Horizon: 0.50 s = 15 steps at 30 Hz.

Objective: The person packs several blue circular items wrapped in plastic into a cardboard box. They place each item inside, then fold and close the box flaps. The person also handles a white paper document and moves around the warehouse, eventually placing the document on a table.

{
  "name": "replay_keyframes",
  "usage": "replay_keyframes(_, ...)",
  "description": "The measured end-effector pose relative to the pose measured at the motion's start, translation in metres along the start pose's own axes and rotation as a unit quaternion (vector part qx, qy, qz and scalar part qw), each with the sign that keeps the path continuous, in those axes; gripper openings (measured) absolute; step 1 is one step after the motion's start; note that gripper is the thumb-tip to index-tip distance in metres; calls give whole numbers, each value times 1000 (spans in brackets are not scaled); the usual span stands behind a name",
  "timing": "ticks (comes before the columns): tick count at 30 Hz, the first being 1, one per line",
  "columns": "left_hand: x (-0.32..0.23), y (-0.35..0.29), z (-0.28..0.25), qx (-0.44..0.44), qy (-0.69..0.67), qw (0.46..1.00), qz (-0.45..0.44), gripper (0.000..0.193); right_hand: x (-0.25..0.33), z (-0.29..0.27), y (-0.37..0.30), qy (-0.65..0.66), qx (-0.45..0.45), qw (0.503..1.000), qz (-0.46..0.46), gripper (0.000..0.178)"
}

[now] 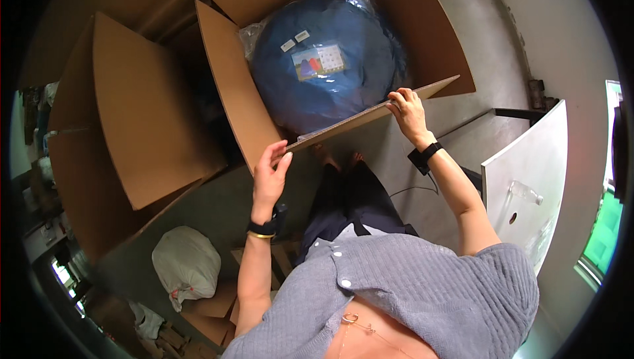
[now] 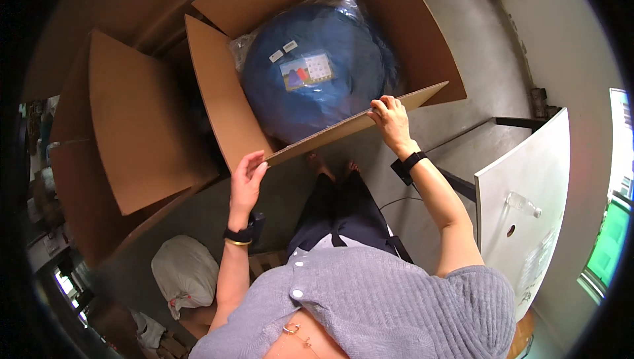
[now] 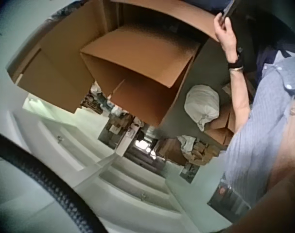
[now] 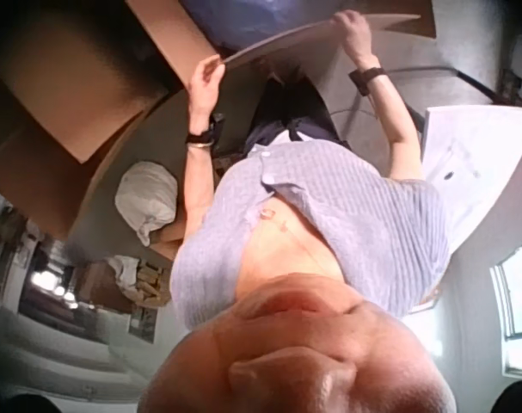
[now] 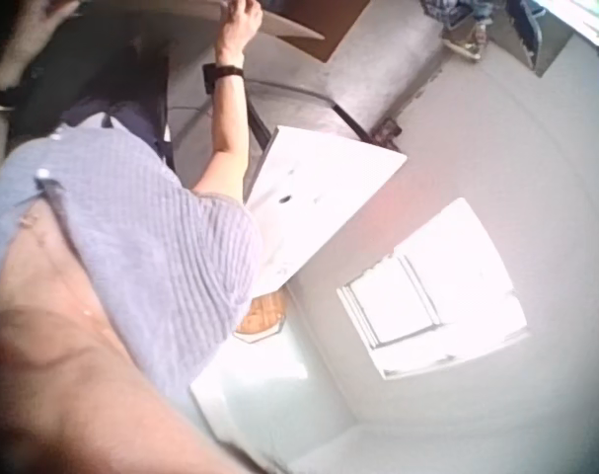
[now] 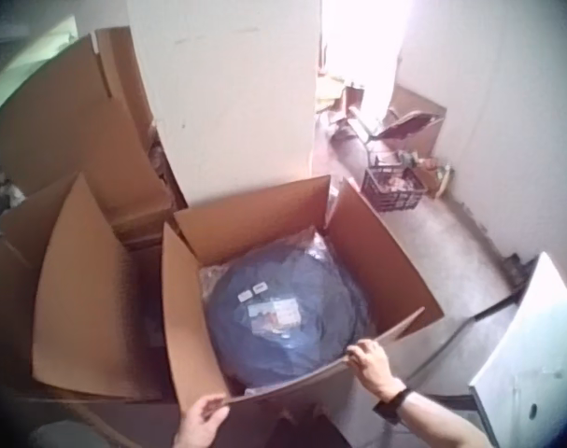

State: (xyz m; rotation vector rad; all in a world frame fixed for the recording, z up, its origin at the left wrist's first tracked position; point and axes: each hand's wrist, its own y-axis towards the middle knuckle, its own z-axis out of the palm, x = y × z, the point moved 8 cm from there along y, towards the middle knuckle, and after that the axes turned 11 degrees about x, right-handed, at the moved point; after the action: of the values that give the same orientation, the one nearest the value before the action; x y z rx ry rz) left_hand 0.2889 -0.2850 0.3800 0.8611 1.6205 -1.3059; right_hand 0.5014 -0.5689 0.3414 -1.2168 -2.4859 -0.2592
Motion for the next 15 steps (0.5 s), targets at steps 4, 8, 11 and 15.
replay_keyframes(4,-11,75,13,-28,213,974,67,40,-6,13,57,-30,38,999,-24,24)
replay_keyframes(8,6,143,18,-29,369,927,59,58,-28,64,139,-55,155,986,15,26)
replay_keyframes(11,33,192,30,4,495,869,-11,83,-42,98,173,-70,222,973,-3,30)
replay_keyframes(15,80,249,27,5,568,821,-49,100,-34,119,219,-81,502,861,-6,50)
